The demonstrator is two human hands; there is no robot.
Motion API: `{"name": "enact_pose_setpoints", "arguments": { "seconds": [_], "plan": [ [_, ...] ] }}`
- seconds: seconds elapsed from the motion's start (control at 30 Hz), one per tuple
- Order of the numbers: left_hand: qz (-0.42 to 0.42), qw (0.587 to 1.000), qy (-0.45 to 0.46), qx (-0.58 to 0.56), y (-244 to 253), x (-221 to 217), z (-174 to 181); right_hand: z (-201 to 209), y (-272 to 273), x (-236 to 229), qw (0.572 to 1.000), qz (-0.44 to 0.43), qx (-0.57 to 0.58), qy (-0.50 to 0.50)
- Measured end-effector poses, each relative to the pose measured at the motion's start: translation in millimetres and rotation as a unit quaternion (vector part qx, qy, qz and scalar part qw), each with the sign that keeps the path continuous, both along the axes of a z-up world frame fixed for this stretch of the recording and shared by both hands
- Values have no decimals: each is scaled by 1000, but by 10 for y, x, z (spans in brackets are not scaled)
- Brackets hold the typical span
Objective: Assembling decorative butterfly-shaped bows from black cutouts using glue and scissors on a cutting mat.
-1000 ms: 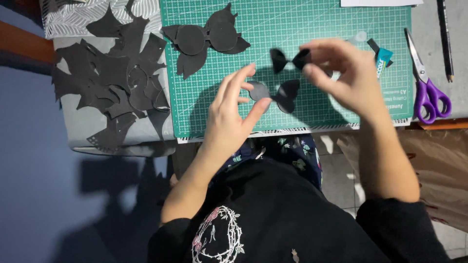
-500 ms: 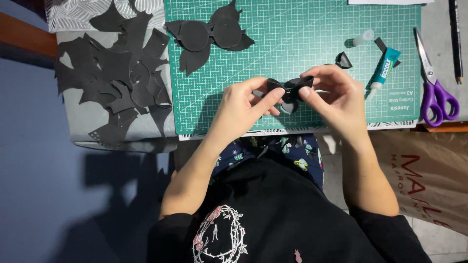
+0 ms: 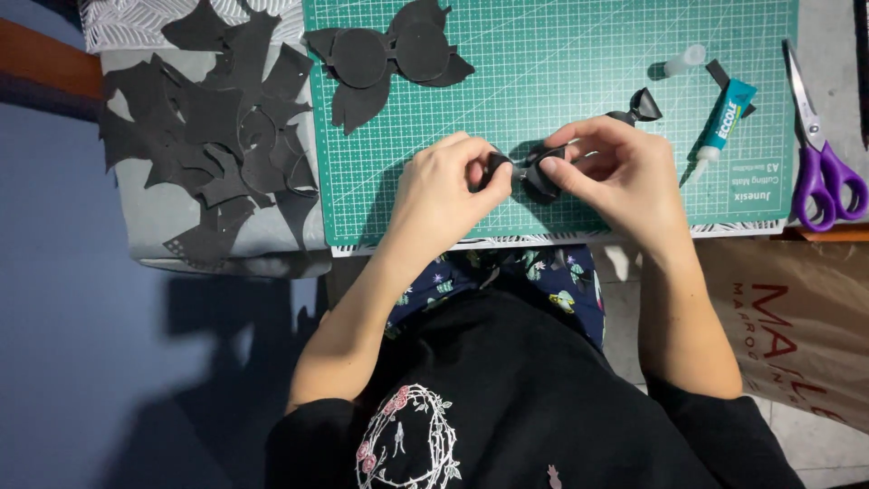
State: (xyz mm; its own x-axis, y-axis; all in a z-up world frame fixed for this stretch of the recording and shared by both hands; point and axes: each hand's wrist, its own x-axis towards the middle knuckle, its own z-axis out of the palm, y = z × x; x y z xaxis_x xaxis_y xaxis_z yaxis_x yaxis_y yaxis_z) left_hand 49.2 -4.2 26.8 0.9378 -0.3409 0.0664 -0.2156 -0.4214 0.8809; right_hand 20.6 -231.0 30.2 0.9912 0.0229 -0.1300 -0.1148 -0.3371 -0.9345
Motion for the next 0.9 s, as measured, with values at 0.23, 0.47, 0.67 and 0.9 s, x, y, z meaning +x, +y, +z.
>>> {"name": "enact_pose_setpoints", "arguments": {
  "seconds": [0.23, 0.47, 0.67, 0.9],
  "plan": [
    [-19, 994, 54, 94, -8, 54, 33, 69, 59, 31, 997, 23, -70, 22],
    [-33, 982, 57, 174, -55, 84, -4, 136, 88, 73, 994, 33, -95, 48],
    [-36, 979, 53, 195, -93, 115, -59, 139, 71, 107, 990, 37, -119, 66],
    [-41, 975, 60, 210, -135, 135, -132, 158, 117, 122, 985, 40, -156, 64]
  ]
}}
